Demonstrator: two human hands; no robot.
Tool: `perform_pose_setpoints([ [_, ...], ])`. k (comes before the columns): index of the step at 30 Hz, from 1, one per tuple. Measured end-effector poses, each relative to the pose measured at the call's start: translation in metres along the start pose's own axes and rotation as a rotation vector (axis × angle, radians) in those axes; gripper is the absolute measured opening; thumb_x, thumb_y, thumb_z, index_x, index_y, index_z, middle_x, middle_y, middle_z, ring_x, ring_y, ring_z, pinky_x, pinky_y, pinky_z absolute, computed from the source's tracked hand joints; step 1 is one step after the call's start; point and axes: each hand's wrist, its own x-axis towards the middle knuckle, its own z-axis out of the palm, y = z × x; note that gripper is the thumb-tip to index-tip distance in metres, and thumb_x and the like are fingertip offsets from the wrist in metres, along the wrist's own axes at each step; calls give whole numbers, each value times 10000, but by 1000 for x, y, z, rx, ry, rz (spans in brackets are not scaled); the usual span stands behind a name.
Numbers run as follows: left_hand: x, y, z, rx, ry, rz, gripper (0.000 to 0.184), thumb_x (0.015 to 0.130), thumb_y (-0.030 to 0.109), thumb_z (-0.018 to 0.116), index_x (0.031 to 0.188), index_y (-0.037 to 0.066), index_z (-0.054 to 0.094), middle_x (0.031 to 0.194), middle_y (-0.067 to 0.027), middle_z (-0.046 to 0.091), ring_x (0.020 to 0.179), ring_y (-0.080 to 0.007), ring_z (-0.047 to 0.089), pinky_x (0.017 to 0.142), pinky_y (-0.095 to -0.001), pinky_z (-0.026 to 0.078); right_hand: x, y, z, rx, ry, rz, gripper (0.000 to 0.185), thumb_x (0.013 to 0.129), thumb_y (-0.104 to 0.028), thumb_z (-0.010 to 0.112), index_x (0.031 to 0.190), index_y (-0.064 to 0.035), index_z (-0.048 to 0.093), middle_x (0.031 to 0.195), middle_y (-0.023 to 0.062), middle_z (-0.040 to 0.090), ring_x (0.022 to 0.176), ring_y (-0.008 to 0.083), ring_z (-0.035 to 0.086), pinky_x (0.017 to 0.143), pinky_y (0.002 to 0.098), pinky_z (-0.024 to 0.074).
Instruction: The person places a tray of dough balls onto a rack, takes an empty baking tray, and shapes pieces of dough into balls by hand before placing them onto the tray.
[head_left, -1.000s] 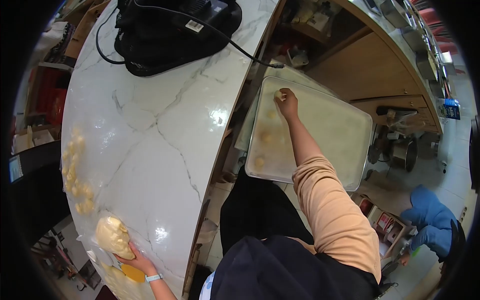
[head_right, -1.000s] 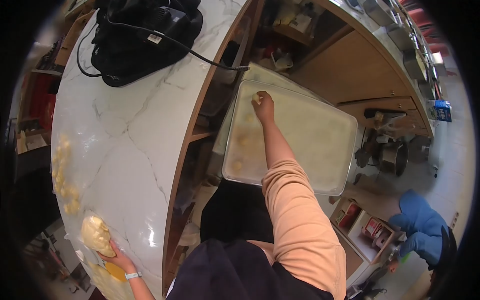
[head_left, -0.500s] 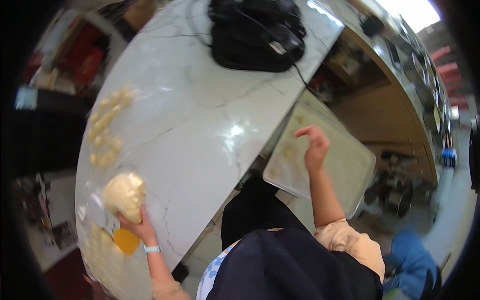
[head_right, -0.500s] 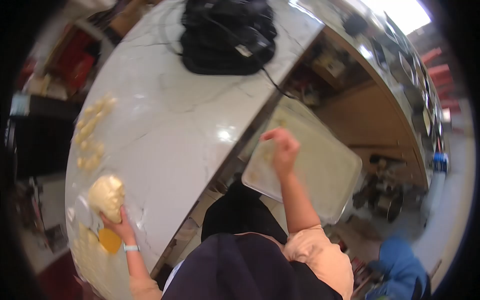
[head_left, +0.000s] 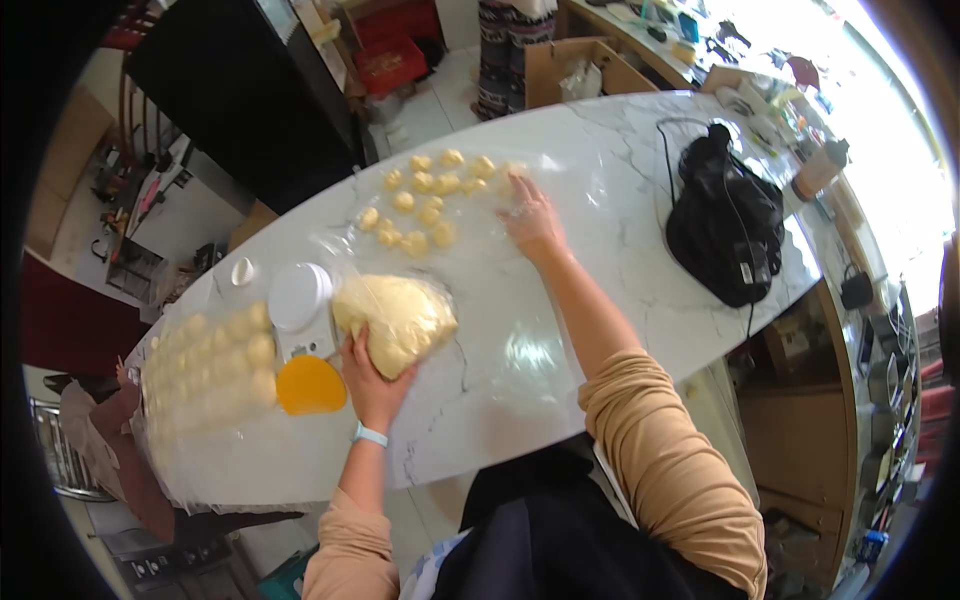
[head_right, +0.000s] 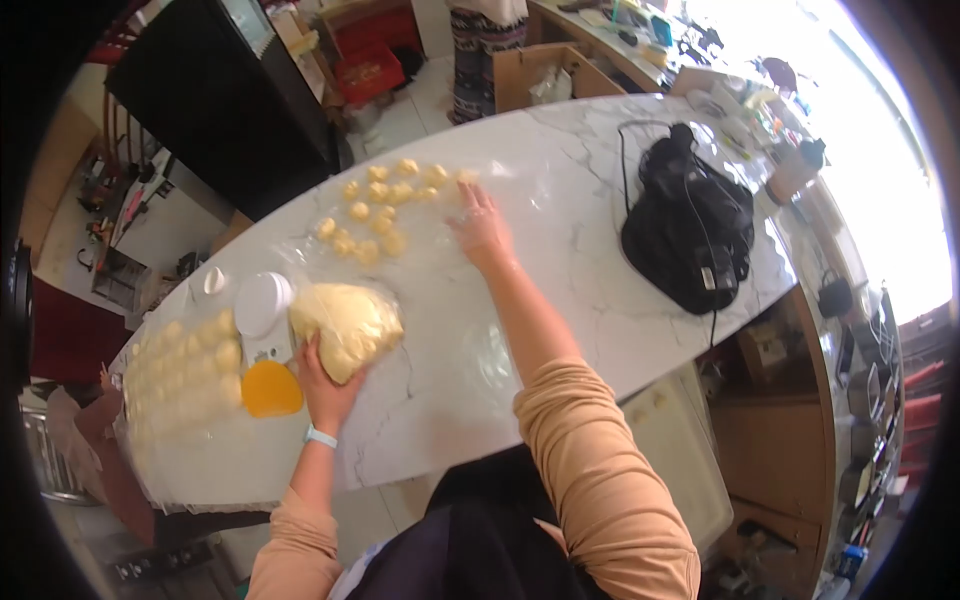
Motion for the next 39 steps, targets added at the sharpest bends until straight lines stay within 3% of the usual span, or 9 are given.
perform_pose_setpoints([
  [7,1,6,-3,-66,-25,-84,977,629,269,854,1447,124,339,1396,-255,383,1254,-458,424,1028,-523,390,-12,7,-11,340,236,128,372,883,-78,673,1236,-26,568,1013,73,625,851,165,603,756,296,489],
  [9,0,5,-2,-57,-7,-56,960,660,287,850,1452,119,333,1378,-242,394,1236,-455,431,1014,-521,394,-56,0,-28,842,333,206,300,881,-57,690,1170,-28,614,970,52,613,829,137,594,732,288,494],
  [16,-1,-1,3,-39,34,-35,958,655,339,851,1448,131,355,1382,-277,403,1234,-471,438,1019,-532,395,-209,-18,-154,-89,-68,-119,321,783,-157,789,1062,-85,647,905,111,574,866,282,589,800,411,484],
  [19,-2,-5,8,-49,75,0,947,659,353,846,1445,131,366,1367,-278,420,1230,-473,445,1014,-530,402,-170,-17,-126,-175,195,-75,325,774,-185,783,1035,-80,621,905,138,566,860,344,576,802,449,469],
  [22,-2,0,4,-61,67,-29,948,658,346,848,1448,141,365,1366,-276,422,1223,-470,453,1010,-525,409,-182,-63,-103,362,-275,230,202,823,-145,721,966,-69,600,886,118,620,866,300,601,786,390,487],
  [24,-3,0,1,-39,34,-63,940,663,335,846,1449,155,363,1368,-273,422,1221,-462,456,1008,-524,412,-227,-63,-113,193,-347,-91,101,827,-97,686,888,-77,607,851,106,634,850,300,609,743,387,492],
  [31,2,-3,5,-77,53,-46,947,659,319,846,1455,172,354,1383,-259,407,1230,-450,450,1003,-525,412,-154,0,-108,112,-45,-77,120,801,-80,655,910,-78,603,918,144,589,902,364,559,811,437,458],
  [34,-4,0,4,-77,32,-62,949,659,320,846,1456,170,353,1384,-253,407,1230,-449,449,1002,-526,410,-180,-63,-110,141,-409,129,93,795,-41,637,872,-72,594,872,118,605,888,336,586,791,408,479],
  [39,-3,-1,3,-32,34,-62,946,663,320,845,1457,172,353,1379,-252,414,1228,-449,452,999,-524,414,-207,14,-155,188,-246,-168,101,769,-3,630,812,-58,557,819,118,570,781,330,564,700,409,464],
])
